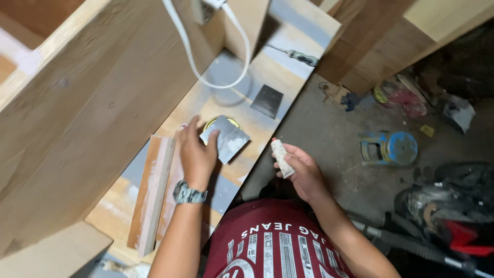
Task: The person scoops white paste from a can with a screwdriver and spreads it onto a small square tile. They then squeeze more paste from a tube onto the tile and use another tile to spread the paste evenly across the surface.
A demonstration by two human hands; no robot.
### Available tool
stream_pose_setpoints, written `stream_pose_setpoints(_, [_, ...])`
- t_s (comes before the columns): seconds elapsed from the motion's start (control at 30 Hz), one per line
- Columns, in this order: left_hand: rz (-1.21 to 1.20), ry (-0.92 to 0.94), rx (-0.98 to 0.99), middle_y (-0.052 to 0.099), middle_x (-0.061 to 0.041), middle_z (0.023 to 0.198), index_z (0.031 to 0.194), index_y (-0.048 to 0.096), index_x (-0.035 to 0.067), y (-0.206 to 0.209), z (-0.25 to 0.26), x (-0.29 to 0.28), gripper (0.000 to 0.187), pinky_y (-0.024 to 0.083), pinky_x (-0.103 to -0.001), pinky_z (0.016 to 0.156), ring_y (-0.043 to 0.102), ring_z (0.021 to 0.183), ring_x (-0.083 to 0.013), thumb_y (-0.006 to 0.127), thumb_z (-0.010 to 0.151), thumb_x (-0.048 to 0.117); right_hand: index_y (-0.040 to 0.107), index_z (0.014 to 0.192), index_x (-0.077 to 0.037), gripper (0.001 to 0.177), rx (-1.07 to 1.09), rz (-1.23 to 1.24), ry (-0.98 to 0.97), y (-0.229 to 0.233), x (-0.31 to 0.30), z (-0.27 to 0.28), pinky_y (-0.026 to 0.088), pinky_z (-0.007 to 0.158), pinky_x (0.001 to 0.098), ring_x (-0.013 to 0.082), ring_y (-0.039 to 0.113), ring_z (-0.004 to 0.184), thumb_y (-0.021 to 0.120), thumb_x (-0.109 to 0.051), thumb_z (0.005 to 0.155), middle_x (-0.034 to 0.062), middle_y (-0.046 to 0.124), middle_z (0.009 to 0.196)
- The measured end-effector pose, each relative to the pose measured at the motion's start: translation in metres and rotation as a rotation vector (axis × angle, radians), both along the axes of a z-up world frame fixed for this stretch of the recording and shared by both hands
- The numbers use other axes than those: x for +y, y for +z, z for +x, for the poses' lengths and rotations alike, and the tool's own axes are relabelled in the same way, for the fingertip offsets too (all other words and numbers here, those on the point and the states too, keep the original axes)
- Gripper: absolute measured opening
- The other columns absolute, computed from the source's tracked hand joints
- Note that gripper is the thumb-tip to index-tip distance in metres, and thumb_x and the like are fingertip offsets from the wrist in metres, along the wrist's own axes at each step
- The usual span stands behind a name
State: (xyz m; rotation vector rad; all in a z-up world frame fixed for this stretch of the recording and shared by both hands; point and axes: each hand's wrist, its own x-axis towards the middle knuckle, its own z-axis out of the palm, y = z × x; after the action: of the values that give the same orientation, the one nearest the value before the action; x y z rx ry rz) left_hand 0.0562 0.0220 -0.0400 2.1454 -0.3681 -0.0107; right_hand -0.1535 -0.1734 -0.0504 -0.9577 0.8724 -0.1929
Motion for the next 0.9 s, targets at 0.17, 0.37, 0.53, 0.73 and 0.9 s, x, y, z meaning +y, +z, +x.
stream_pose_setpoints(0.17, [-0.103, -0.136, -0.308, 0.069, -0.021, 0.120, 0.133, 0.067, -0.004, 0.055, -0.038, 0.015, 0.037, 0.052, -0.049, 0.101, 0.066, 0.112, -0.0394, 0.080, 0.101, 0.009, 0.055, 0.156, 0.007, 0.066, -0.185, 0.045, -0.031, 0.009, 0.019, -0.009, 0.064, 0.075, 0.0338, 0.0278, 0.076, 0.099, 0.068, 0.001, 0.092, 0.0275, 0.074, 0.132])
stream_pose_setpoints(0.37, [-0.254, -0.434, 0.549, 0.076, -0.005, 0.100, 0.129, 0.078, 0.007, 0.058, -0.107, -0.012, 0.031, 0.060, -0.028, 0.075, 0.069, 0.086, -0.0129, 0.070, 0.102, 0.019, 0.067, 0.146, 0.002, 0.053, -0.219, -0.085, -0.123, 0.049, 0.036, -0.022, 0.055, 0.104, 0.0302, 0.0176, 0.072, 0.117, 0.074, 0.002, 0.094, 0.0136, 0.076, 0.138])
stream_pose_setpoints(0.53, [-0.434, -0.590, 0.999, 0.067, -0.010, 0.077, 0.132, 0.076, -0.006, 0.030, -0.126, -0.032, 0.032, 0.049, -0.030, 0.060, 0.054, 0.062, -0.0169, 0.057, 0.110, 0.009, 0.065, 0.151, 0.000, 0.054, -0.223, -0.069, -0.258, 0.059, 0.036, -0.051, 0.053, 0.094, 0.0289, 0.0144, 0.068, 0.112, 0.073, -0.005, 0.098, 0.0112, 0.076, 0.133])
stream_pose_setpoints(0.73, [-0.396, -0.541, 1.002, 0.041, 0.000, 0.057, 0.126, 0.075, -0.002, 0.046, -0.139, -0.050, 0.029, 0.052, -0.031, 0.048, 0.041, 0.050, -0.0110, 0.066, 0.107, 0.018, 0.070, 0.144, -0.002, 0.046, -0.180, -0.044, -0.328, 0.061, 0.049, -0.066, 0.055, 0.091, 0.0298, 0.0141, 0.068, 0.105, 0.074, -0.009, 0.098, 0.0076, 0.078, 0.122])
stream_pose_setpoints(0.9, [-0.493, -0.547, 1.090, 0.074, -0.014, 0.130, 0.145, 0.065, 0.002, 0.050, -0.135, -0.048, 0.049, 0.060, -0.037, 0.100, 0.070, 0.118, -0.0226, 0.071, 0.098, 0.016, 0.072, 0.137, 0.000, 0.039, -0.242, -0.059, -0.329, 0.054, 0.060, -0.062, 0.060, 0.093, 0.0318, 0.0162, 0.072, 0.105, 0.075, -0.008, 0.099, 0.0094, 0.079, 0.124])
